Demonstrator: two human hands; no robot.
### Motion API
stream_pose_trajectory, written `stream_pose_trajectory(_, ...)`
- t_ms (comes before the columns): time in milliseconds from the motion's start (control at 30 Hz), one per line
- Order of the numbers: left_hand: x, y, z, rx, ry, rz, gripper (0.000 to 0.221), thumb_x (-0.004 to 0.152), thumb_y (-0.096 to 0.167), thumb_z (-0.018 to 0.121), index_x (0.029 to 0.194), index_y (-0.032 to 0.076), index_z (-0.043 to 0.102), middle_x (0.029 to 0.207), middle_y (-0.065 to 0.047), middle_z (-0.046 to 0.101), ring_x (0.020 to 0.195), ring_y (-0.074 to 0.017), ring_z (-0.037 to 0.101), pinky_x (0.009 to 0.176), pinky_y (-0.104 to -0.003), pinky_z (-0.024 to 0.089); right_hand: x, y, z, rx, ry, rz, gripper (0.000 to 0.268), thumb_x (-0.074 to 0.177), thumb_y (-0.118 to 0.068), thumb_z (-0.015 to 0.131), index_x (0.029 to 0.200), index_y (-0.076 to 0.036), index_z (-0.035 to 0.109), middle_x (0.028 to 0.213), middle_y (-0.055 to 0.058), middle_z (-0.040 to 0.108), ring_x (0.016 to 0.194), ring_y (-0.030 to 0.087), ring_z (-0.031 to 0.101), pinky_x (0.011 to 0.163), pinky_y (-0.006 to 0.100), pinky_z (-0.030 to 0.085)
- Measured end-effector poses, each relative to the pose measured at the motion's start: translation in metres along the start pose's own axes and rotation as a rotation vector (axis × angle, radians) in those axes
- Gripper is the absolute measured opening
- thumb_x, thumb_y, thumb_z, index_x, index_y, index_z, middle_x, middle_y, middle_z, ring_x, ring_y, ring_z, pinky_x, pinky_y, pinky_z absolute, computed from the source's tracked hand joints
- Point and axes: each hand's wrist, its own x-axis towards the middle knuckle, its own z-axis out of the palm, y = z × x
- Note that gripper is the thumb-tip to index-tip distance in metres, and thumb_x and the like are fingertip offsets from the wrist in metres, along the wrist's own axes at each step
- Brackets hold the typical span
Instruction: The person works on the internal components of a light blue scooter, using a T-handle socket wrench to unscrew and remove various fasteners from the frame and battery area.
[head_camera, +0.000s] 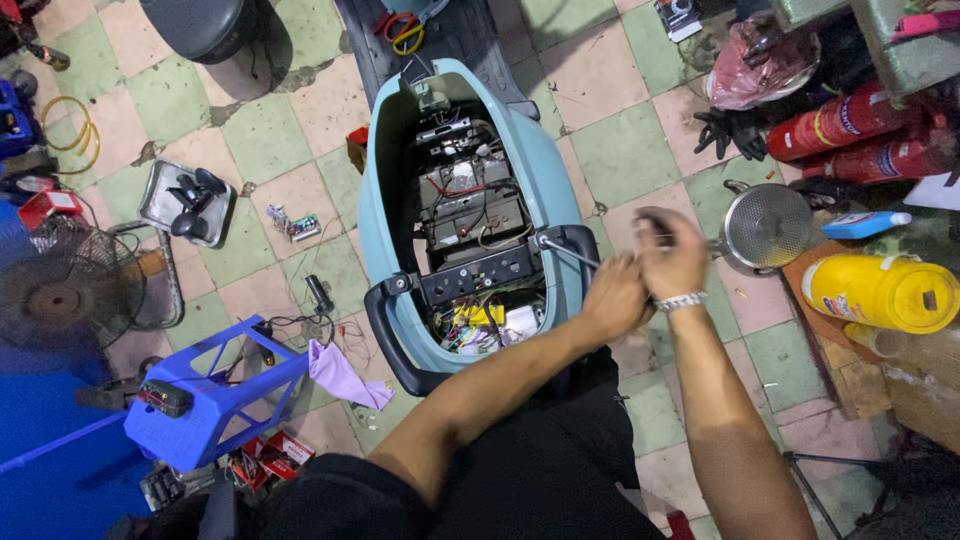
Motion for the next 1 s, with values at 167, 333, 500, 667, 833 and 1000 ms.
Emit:
stream_pose_trajectory(167, -0.107, -0.020, -0.057, -0.058, -0.135, 0.217, 0.033, 0.089, 0.025, 0.073, 0.113, 0.005, 0.066, 0.119, -0.016, 0.061, 0.114, -0.0334, 0.055, 0.101, -0.047, 0.044, -0.006, -0.012, 0.060, -0.045, -0.320, -0.114, 0.025, 0.094, -0.017, 0.071, 0.117, -0.008, 0.074, 0.116, 0.012, 0.074, 0.101, 0.026, 0.073, 0.078, 0.035, 0.058)
stream_pose_trajectory(333, -0.177, -0.071, -0.110, -0.104, -0.194, 0.156, 0.041, 0.077, 0.011, 0.071, 0.117, 0.006, 0.064, 0.119, -0.014, 0.063, 0.115, -0.0340, 0.060, 0.100, -0.046, 0.048, -0.005, -0.017, 0.091, -0.157, -0.421, -0.243, 0.024, 0.092, -0.019, 0.071, 0.113, -0.008, 0.077, 0.117, 0.012, 0.074, 0.108, 0.032, 0.069, 0.095, 0.039, 0.052)
stream_pose_trajectory(500, -0.202, -0.142, -0.143, -0.172, 0.398, -0.172, 0.032, 0.089, -0.006, 0.060, 0.121, -0.004, 0.061, 0.113, -0.023, 0.062, 0.105, -0.0405, 0.062, 0.093, -0.046, 0.052, -0.004, -0.020, 0.092, -0.141, -0.409, -0.172, 0.020, 0.094, -0.018, 0.071, 0.109, -0.008, 0.077, 0.110, 0.012, 0.075, 0.101, 0.031, 0.072, 0.089, 0.038, 0.055)
stream_pose_trajectory(667, -0.132, -0.245, -0.144, -0.890, 0.445, -0.779, 0.023, 0.095, 0.009, 0.073, 0.114, -0.004, 0.070, 0.096, -0.013, 0.075, 0.082, -0.0176, 0.070, 0.075, -0.029, 0.055, -0.011, -0.021, 0.095, -0.102, -0.344, -0.146, 0.018, 0.092, -0.017, 0.072, 0.107, -0.008, 0.077, 0.107, 0.013, 0.076, 0.096, 0.031, 0.073, 0.082, 0.038, 0.056)
stream_pose_trajectory(833, 0.003, -0.287, -0.108, -1.023, 0.654, -0.862, 0.035, 0.086, 0.008, 0.077, 0.119, -0.004, 0.072, 0.080, -0.011, 0.073, 0.063, -0.0154, 0.064, 0.054, -0.026, 0.046, -0.016, -0.015, 0.099, -0.061, -0.275, -0.166, 0.020, 0.091, -0.016, 0.074, 0.109, -0.007, 0.077, 0.108, 0.014, 0.076, 0.098, 0.031, 0.073, 0.086, 0.038, 0.056)
stream_pose_trajectory(1000, 0.131, -0.224, -0.053, -0.462, 0.587, -0.721, 0.021, 0.084, 0.016, 0.076, 0.101, 0.005, 0.079, 0.088, -0.013, 0.079, 0.075, -0.0259, 0.076, 0.068, -0.037, 0.059, -0.025, -0.003, 0.090, -0.008, -0.164, -0.077, 0.019, 0.095, -0.013, 0.071, 0.112, -0.007, 0.076, 0.109, 0.013, 0.076, 0.095, 0.026, 0.074, 0.080, 0.034, 0.058)
